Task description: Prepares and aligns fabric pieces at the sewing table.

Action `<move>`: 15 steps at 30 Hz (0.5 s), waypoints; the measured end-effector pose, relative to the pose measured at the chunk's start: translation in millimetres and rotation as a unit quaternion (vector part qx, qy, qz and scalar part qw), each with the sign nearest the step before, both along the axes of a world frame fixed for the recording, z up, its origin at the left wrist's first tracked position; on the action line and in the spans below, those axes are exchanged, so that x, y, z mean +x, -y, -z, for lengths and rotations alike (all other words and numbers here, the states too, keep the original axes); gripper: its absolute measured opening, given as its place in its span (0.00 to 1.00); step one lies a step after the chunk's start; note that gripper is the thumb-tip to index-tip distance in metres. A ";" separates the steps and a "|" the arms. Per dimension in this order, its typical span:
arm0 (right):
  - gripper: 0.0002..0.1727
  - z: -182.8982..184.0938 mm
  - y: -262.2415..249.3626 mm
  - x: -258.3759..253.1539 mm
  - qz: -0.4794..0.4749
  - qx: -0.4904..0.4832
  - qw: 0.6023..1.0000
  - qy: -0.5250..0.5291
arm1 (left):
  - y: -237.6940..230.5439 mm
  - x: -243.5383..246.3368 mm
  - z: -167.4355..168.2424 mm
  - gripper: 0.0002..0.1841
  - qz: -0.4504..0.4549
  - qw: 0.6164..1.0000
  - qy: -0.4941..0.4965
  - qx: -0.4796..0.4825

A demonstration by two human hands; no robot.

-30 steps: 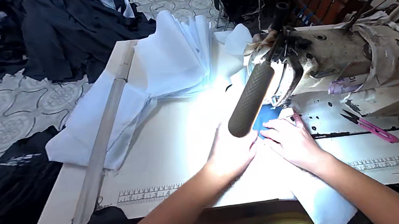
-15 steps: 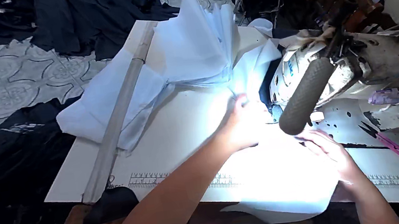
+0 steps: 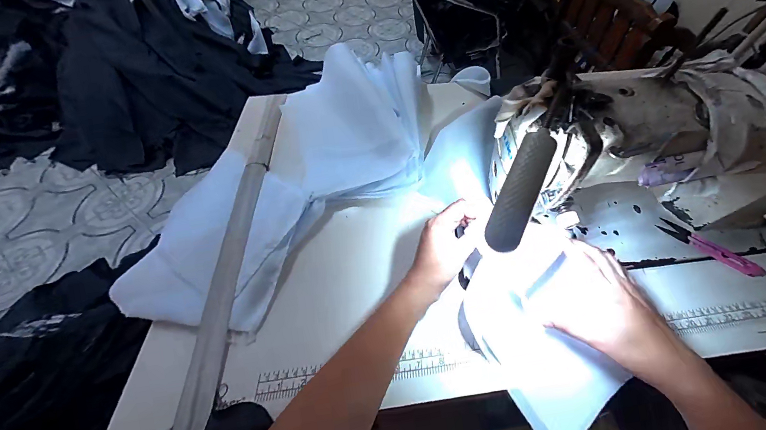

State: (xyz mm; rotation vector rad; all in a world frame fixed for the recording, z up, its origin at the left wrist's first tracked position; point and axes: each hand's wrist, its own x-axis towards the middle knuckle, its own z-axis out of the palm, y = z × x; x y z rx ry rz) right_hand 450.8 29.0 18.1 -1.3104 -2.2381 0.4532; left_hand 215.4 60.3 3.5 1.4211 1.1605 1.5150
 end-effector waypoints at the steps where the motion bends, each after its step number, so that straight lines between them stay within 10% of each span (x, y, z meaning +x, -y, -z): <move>1: 0.46 3.8 -6.3 -2.1 0.015 -0.025 0.999 0.016 | -1.3 0.0 3.0 0.04 0.023 1.000 0.002 0.013; 5: 0.15 11.1 -39.6 20.5 0.067 -0.020 0.997 -0.016 | -4.9 -3.8 7.6 0.06 0.080 0.996 0.003 0.048; 9: 0.45 10.5 -51.1 41.5 0.026 0.038 0.997 -0.069 | -11.2 -13.8 16.0 0.08 0.120 0.988 0.024 0.090; 12: 0.22 7.3 -49.8 41.8 0.009 0.010 1.000 0.008 | -12.5 -17.8 18.4 0.11 0.103 0.991 0.018 0.087; 15: 0.08 -11.9 -44.3 53.9 0.078 0.329 0.940 0.043 | -14.6 -20.3 18.4 0.11 -0.017 0.987 -0.059 0.146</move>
